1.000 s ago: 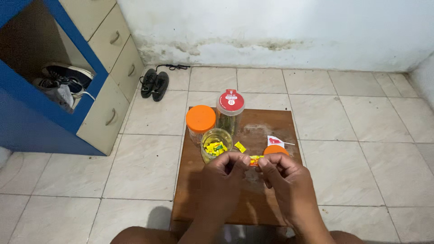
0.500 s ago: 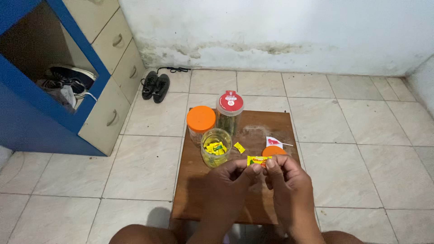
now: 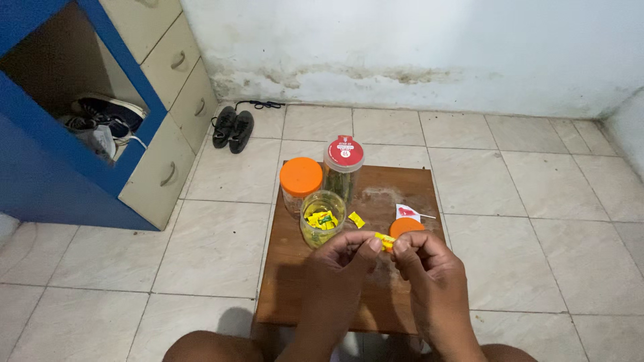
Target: The person unwraps small yellow and green candy wrappers and places them into two clear plastic jars. The person then closes the jars with their lids.
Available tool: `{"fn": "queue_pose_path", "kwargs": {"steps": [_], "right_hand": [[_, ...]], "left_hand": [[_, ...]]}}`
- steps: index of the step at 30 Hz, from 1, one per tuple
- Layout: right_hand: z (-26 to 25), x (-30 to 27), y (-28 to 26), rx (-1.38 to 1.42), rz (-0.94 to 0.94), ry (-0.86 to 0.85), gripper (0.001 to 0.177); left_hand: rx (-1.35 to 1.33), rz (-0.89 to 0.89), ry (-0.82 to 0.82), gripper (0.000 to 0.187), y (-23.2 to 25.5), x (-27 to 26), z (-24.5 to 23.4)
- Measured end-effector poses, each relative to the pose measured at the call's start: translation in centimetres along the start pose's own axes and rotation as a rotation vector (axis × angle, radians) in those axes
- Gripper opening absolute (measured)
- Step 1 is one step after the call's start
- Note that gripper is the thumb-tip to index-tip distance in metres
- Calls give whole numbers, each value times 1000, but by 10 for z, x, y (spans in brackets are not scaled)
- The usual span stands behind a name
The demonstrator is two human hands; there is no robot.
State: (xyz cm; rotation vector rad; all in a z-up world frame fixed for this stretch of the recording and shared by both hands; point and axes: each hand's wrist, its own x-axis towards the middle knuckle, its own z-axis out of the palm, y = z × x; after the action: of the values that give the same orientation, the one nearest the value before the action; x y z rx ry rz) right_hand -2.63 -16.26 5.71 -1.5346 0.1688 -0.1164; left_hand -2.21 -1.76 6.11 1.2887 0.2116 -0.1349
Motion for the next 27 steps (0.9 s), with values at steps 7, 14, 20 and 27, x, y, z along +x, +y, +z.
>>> {"fn": "queue_pose_path", "kwargs": {"steps": [7,14,20,27], "right_hand": [[5,-1,6,-64,73,35,16],[8,-5,0,-409,-390,126,11],[10,-13,-10,-719,-718,204,14],[7,-12,-11,-796,-721,160,24]], "left_hand": [[-128,40,11,21,-14,11,-3],[-291,37,16,25,-19,9,1],[-421,64,-76,33,-11,5,-3],[-460,104,-108,27,-11,7,-4]]}}
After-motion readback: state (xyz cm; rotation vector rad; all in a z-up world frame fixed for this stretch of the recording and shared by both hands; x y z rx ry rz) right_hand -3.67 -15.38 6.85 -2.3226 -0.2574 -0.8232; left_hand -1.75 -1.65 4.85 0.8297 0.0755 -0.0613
